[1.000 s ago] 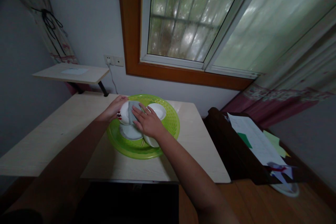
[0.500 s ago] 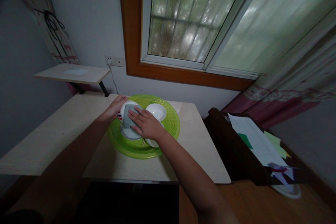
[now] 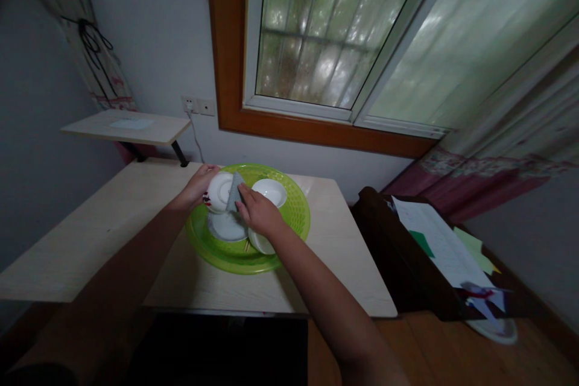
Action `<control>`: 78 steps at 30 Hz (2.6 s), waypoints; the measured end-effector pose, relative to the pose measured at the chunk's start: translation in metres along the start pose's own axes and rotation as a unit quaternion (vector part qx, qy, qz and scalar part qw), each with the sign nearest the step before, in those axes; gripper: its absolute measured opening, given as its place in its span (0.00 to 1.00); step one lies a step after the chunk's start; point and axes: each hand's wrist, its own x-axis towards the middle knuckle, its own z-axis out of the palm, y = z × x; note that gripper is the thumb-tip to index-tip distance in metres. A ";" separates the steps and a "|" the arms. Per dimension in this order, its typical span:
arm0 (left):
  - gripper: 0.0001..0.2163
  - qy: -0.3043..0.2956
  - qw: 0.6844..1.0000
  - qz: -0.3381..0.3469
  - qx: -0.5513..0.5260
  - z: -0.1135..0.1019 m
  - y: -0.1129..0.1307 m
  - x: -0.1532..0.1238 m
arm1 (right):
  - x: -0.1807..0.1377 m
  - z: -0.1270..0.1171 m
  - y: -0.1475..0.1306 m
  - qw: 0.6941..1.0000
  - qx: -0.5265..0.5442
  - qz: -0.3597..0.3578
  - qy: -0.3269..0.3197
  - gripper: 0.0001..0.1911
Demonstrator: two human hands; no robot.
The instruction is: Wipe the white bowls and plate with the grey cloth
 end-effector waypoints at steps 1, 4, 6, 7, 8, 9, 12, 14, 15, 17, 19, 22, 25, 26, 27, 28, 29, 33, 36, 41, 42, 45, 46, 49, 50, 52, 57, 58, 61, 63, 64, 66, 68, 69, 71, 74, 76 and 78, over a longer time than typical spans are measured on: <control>0.13 -0.008 1.000 0.000 0.010 0.001 0.000 -0.001 | 0.000 0.001 0.000 1.000 0.007 -0.003 0.001 0.29; 0.14 -0.035 0.999 0.012 0.040 0.003 -0.001 -0.002 | 0.000 0.001 -0.001 1.000 0.007 -0.030 0.008 0.30; 0.14 -0.050 0.997 0.018 0.055 0.003 -0.003 -0.002 | 0.001 -0.001 -0.004 0.998 -0.006 -0.060 0.003 0.31; 0.14 -0.057 0.996 0.020 0.058 0.003 -0.004 -0.001 | 0.002 -0.002 -0.006 0.997 -0.015 -0.075 -0.003 0.31; 0.14 -0.067 0.996 0.022 0.059 0.003 -0.005 0.000 | 0.003 -0.003 -0.008 0.996 -0.023 -0.089 -0.010 0.31; 0.14 -0.078 0.995 0.025 0.058 0.003 -0.006 0.001 | 0.003 -0.004 -0.011 0.994 -0.031 -0.101 -0.016 0.31; 0.15 -0.104 0.992 0.040 0.061 0.002 -0.006 0.001 | 0.005 -0.005 -0.015 0.992 -0.049 -0.115 -0.023 0.29; 0.15 -0.088 0.991 0.051 0.084 0.002 -0.004 0.000 | 0.007 -0.004 -0.016 0.993 -0.055 -0.103 -0.015 0.29; 0.14 -0.075 0.991 0.055 0.097 0.002 -0.003 -0.001 | 0.007 -0.003 -0.015 0.994 -0.054 -0.093 -0.010 0.29; 0.15 -0.058 0.990 0.056 0.115 0.003 -0.002 -0.002 | 0.007 -0.002 -0.012 0.996 -0.045 -0.070 0.006 0.29; 0.15 -0.056 0.990 0.052 0.115 0.003 -0.002 -0.003 | 0.007 0.000 -0.009 0.999 -0.033 -0.037 0.018 0.28; 0.15 -0.058 0.991 0.056 0.111 0.004 -0.003 -0.004 | 0.005 0.001 -0.003 1.000 -0.014 0.014 0.015 0.29; 0.15 -0.057 0.990 0.065 0.112 0.004 -0.002 -0.005 | 0.003 0.002 0.001 1.000 0.006 0.013 0.003 0.30; 0.15 -0.058 0.990 0.067 0.112 0.004 -0.001 -0.006 | 0.002 0.001 0.001 1.000 0.012 0.001 0.001 0.30; 0.14 -0.059 0.989 0.068 0.115 0.004 0.000 -0.006 | 0.002 0.001 0.001 1.000 0.014 -0.014 0.000 0.31; 0.14 -0.064 0.988 0.071 0.122 0.004 0.001 -0.007 | 0.002 0.000 0.000 0.999 0.013 -0.030 -0.002 0.31; 0.14 -0.067 0.986 0.073 0.134 0.004 0.001 -0.007 | 0.003 0.000 -0.002 0.999 0.007 -0.048 -0.006 0.31; 0.12 -0.064 0.979 0.102 0.166 0.003 0.004 -0.007 | 0.005 -0.002 -0.009 0.993 -0.025 -0.113 -0.029 0.30; 0.11 -0.049 0.979 0.120 0.159 0.003 0.006 -0.008 | 0.007 -0.003 -0.012 0.992 -0.030 -0.120 -0.034 0.30; 0.12 -0.033 0.986 0.088 0.138 0.005 0.009 -0.012 | 0.004 -0.003 -0.002 0.998 0.030 -0.056 -0.012 0.30; 0.12 -0.026 0.986 0.090 0.135 0.005 0.010 -0.013 | 0.003 -0.003 0.001 0.998 0.049 -0.040 -0.010 0.30; 0.11 -0.008 0.985 0.110 0.135 0.005 0.011 -0.014 | 0.001 0.000 0.011 0.995 0.102 0.001 -0.009 0.29; 0.11 -0.004 0.983 0.118 0.138 0.005 0.011 -0.014 | 0.001 0.002 0.014 0.993 0.114 0.014 -0.009 0.29; 0.11 -0.001 0.976 0.149 0.157 0.003 0.011 -0.016 | 0.001 0.006 0.017 0.991 0.127 0.042 -0.006 0.30; 0.11 0.002 0.973 0.160 0.164 0.003 0.011 -0.016 | 0.001 0.006 0.017 0.991 0.125 0.042 -0.004 0.30; 0.11 0.010 0.969 0.175 0.174 0.003 0.012 -0.017 | 0.001 0.006 0.016 0.993 0.116 0.029 -0.002 0.31; 0.10 0.021 0.962 0.184 0.201 0.004 0.015 -0.021 | 0.000 -0.002 0.007 0.998 0.065 -0.001 -0.015 0.32; 0.10 0.019 0.959 0.187 0.211 0.005 0.015 -0.021 | 0.000 -0.004 0.005 0.998 0.051 -0.009 -0.019 0.32; 0.10 0.010 0.952 0.200 0.231 0.006 0.016 -0.022 | 0.000 -0.008 -0.005 0.999 -0.002 -0.041 -0.030 0.32; 0.10 0.007 0.948 0.215 0.234 0.005 0.016 -0.023 | 0.000 -0.009 -0.011 0.996 -0.042 -0.061 -0.042 0.31; 0.10 0.006 0.945 0.223 0.238 0.005 0.016 -0.022 | 0.001 -0.010 -0.014 0.995 -0.060 -0.068 -0.048 0.30; 0.10 0.004 0.939 0.233 0.251 0.004 0.015 -0.021 | 0.002 -0.011 -0.017 0.992 -0.082 -0.076 -0.060 0.29; 0.11 0.010 0.936 0.233 0.264 0.003 0.013 -0.020 | 0.002 -0.011 -0.019 0.992 -0.078 -0.076 -0.065 0.29; 0.11 0.016 0.935 0.232 0.267 0.003 0.012 -0.019 | 0.003 -0.011 -0.019 0.994 -0.065 -0.070 -0.062 0.29; 0.11 0.029 0.935 0.233 0.264 0.002 0.011 -0.018 | 0.003 -0.010 -0.016 0.997 -0.021 -0.050 -0.047 0.30; 0.11 0.037 0.938 0.235 0.253 0.002 0.010 -0.017 | 0.003 -0.007 -0.008 0.997 0.079 -0.023 -0.011 0.29; 0.11 0.036 0.939 0.236 0.246 0.002 0.010 -0.018 | 0.002 -0.005 -0.001 0.990 0.142 -0.008 0.007 0.28; 0.11 0.029 0.940 0.242 0.237 0.002 0.010 -0.018 | 0.002 -0.005 0.005 0.982 0.189 0.010 0.021 0.27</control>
